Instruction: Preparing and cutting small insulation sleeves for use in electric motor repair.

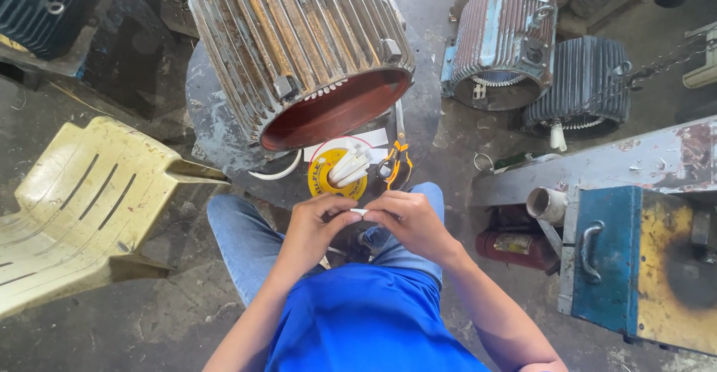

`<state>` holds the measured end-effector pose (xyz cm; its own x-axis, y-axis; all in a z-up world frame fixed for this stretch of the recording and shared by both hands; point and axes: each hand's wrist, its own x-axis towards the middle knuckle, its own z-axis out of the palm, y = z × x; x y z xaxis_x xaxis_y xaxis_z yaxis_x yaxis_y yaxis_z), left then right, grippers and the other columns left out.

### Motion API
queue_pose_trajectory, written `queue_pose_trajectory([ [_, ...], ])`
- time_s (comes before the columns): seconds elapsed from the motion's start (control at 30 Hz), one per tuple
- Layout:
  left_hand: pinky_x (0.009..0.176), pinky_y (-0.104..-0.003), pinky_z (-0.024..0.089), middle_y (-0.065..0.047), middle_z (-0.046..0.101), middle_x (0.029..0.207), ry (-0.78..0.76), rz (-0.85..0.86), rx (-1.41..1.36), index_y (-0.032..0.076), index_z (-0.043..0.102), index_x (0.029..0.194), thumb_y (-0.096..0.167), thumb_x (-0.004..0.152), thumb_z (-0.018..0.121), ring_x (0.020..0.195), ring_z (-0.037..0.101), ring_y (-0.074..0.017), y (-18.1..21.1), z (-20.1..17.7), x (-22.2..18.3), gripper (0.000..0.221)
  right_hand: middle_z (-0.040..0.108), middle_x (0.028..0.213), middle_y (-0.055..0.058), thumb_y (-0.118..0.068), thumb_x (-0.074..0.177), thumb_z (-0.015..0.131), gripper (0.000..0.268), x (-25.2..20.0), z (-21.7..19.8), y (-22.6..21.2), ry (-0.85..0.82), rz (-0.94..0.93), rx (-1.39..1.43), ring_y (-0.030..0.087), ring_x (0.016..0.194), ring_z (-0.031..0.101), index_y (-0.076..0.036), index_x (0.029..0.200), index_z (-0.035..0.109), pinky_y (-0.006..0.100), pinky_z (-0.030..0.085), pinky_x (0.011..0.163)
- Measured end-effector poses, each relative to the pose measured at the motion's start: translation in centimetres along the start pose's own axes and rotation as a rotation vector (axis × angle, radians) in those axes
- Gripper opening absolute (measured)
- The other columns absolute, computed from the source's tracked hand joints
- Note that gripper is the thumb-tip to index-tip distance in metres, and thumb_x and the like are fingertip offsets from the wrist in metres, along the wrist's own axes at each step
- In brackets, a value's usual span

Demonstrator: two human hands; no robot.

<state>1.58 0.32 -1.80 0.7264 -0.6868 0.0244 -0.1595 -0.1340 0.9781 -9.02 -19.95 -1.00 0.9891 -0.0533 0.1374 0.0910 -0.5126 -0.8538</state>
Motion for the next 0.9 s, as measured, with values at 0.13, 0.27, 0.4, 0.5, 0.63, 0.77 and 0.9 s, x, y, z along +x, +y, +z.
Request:
queue_pose_trajectory([
  [0.13, 0.069, -0.034, 0.058, -0.010, 0.077, 0.076, -0.021, -0.012, -0.039, 0.008, 0.087, 0.102, 0.009, 0.093, 0.083, 0.070, 0.072, -0.0194, 0.2, -0.1, 0.4, 0.009, 0.080, 0.085, 0.011, -0.016, 0.100, 0.077, 0.012, 0.4, -0.2, 0.1, -0.009, 0.015, 0.021, 0.023, 0.066, 0.076, -0.007, 0.105, 0.085, 0.033, 0.061, 0.064],
  [0.27, 0.067, -0.034, 0.058, -0.012, 0.076, 0.076, -0.058, 0.007, 0.011, 0.007, 0.086, 0.100, 0.006, 0.095, 0.080, 0.069, 0.073, -0.0229, 0.3, -0.3, 0.6, 0.008, 0.080, 0.084, 0.014, -0.016, 0.100, 0.077, 0.013, 1.1, -0.2, 0.0, -0.056, 0.049, 0.086, 0.024, 0.066, 0.077, -0.007, 0.106, 0.085, 0.035, 0.061, 0.063],
  [0.4, 0.069, -0.036, 0.058, -0.011, 0.074, 0.076, -0.101, 0.046, 0.068, 0.008, 0.085, 0.100, 0.006, 0.097, 0.077, 0.072, 0.074, -0.0247, 0.9, -0.7, 0.6, 0.009, 0.079, 0.080, 0.011, -0.014, 0.100, 0.076, 0.011, 1.5, -0.1, -0.3, -0.055, 0.019, 0.084, 0.026, 0.067, 0.078, -0.007, 0.101, 0.084, 0.036, 0.061, 0.062],
  [0.5, 0.069, -0.039, 0.058, -0.013, 0.073, 0.077, -0.114, 0.066, 0.083, 0.007, 0.084, 0.099, 0.006, 0.098, 0.076, 0.072, 0.074, -0.0286, 1.4, -1.0, 0.8, 0.008, 0.079, 0.079, 0.009, -0.016, 0.101, 0.076, 0.011, 1.4, 0.3, -0.1, -0.035, 0.015, 0.080, 0.024, 0.066, 0.078, -0.008, 0.099, 0.084, 0.035, 0.061, 0.061],
  [0.63, 0.070, -0.040, 0.057, -0.014, 0.073, 0.077, -0.118, 0.061, 0.069, 0.005, 0.083, 0.099, 0.005, 0.098, 0.075, 0.074, 0.073, -0.0297, 1.4, -1.1, 1.0, 0.008, 0.078, 0.078, 0.008, -0.015, 0.102, 0.075, 0.012, 1.8, 0.2, 0.0, -0.042, 0.006, 0.091, 0.022, 0.065, 0.077, -0.008, 0.099, 0.084, 0.034, 0.061, 0.062],
  [0.77, 0.069, -0.038, 0.055, -0.012, 0.069, 0.073, -0.088, 0.073, 0.032, 0.007, 0.083, 0.094, 0.004, 0.096, 0.076, 0.072, 0.068, -0.0245, 0.7, -1.0, 1.1, 0.007, 0.078, 0.075, 0.007, -0.013, 0.100, 0.076, 0.009, 2.0, 0.0, -0.3, -0.047, -0.015, 0.102, 0.022, 0.064, 0.078, -0.008, 0.096, 0.083, 0.034, 0.061, 0.061],
  [0.9, 0.068, -0.037, 0.054, -0.009, 0.065, 0.068, -0.045, 0.107, -0.008, 0.008, 0.082, 0.087, 0.001, 0.095, 0.077, 0.067, 0.064, -0.0221, 0.2, -0.7, 1.1, 0.011, 0.077, 0.072, 0.008, -0.008, 0.098, 0.077, 0.007, 2.3, 0.0, -0.5, -0.048, -0.013, 0.113, 0.022, 0.061, 0.078, -0.007, 0.093, 0.082, 0.034, 0.061, 0.059],
])
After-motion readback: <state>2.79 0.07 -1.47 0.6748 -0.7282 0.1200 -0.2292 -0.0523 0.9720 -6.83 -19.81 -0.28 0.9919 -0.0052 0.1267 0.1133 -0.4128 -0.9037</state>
